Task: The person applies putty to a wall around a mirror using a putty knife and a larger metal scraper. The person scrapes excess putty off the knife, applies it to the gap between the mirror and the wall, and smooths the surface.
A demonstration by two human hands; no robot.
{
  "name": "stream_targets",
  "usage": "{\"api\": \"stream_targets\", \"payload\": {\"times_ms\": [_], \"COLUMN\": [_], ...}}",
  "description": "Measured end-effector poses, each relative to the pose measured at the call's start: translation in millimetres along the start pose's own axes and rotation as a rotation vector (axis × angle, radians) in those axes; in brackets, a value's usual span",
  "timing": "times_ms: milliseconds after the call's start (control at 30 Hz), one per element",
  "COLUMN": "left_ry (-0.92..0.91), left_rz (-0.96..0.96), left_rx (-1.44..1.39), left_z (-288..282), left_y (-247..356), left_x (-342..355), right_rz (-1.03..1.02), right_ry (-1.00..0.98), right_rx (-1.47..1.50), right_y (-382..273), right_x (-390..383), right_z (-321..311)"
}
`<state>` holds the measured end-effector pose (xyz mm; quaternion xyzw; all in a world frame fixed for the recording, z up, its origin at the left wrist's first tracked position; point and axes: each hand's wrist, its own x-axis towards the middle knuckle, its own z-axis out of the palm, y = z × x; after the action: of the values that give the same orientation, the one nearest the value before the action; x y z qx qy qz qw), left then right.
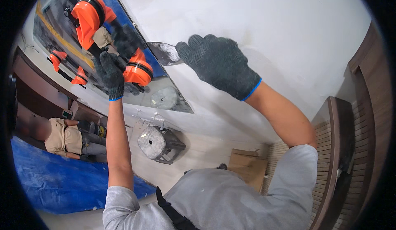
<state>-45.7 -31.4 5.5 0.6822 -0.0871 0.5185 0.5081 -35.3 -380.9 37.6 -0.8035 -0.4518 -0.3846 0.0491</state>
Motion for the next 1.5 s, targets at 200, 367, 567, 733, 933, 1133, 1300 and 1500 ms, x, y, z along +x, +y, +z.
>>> {"api": "stream_targets", "payload": {"times_ms": [200, 367, 567, 733, 933, 1133, 1300, 1500], "left_ry": [0.073, 0.085, 0.1, 0.109, 0.095, 0.123, 0.129, 0.147], "left_rz": [0.029, 0.014, 0.03, 0.019, -0.026, -0.005, 0.029, -0.025], "left_rx": [0.137, 0.031, 0.135, 0.084, 0.103, 0.121, 0.128, 0.077], "left_z": [1, 12, 0, -1, 5, -4, -2, 0], "left_y": [5, 9, -6, -9, -3, -13, -16, -11], "left_x": [-2, -2, 0, 0, 0, 1, 2, 0], "right_rz": [-0.012, -0.093, -0.176, -0.2, -0.095, 0.265, 0.453, 0.472], "right_ry": [-0.047, -0.134, -0.044, 0.332, 0.353, 0.234, 0.381, 0.409], "right_rx": [0.069, 0.003, 0.051, 0.318, 0.303, 0.28, 0.522, 0.385], "right_y": [5, 19, 31, 16, 5, -39, -64, -80], "right_x": [0, 25, 42, -35, -48, -55, -90, -102], "right_z": [1, -25, -33, 46, 49, 43, 102, 143]}}
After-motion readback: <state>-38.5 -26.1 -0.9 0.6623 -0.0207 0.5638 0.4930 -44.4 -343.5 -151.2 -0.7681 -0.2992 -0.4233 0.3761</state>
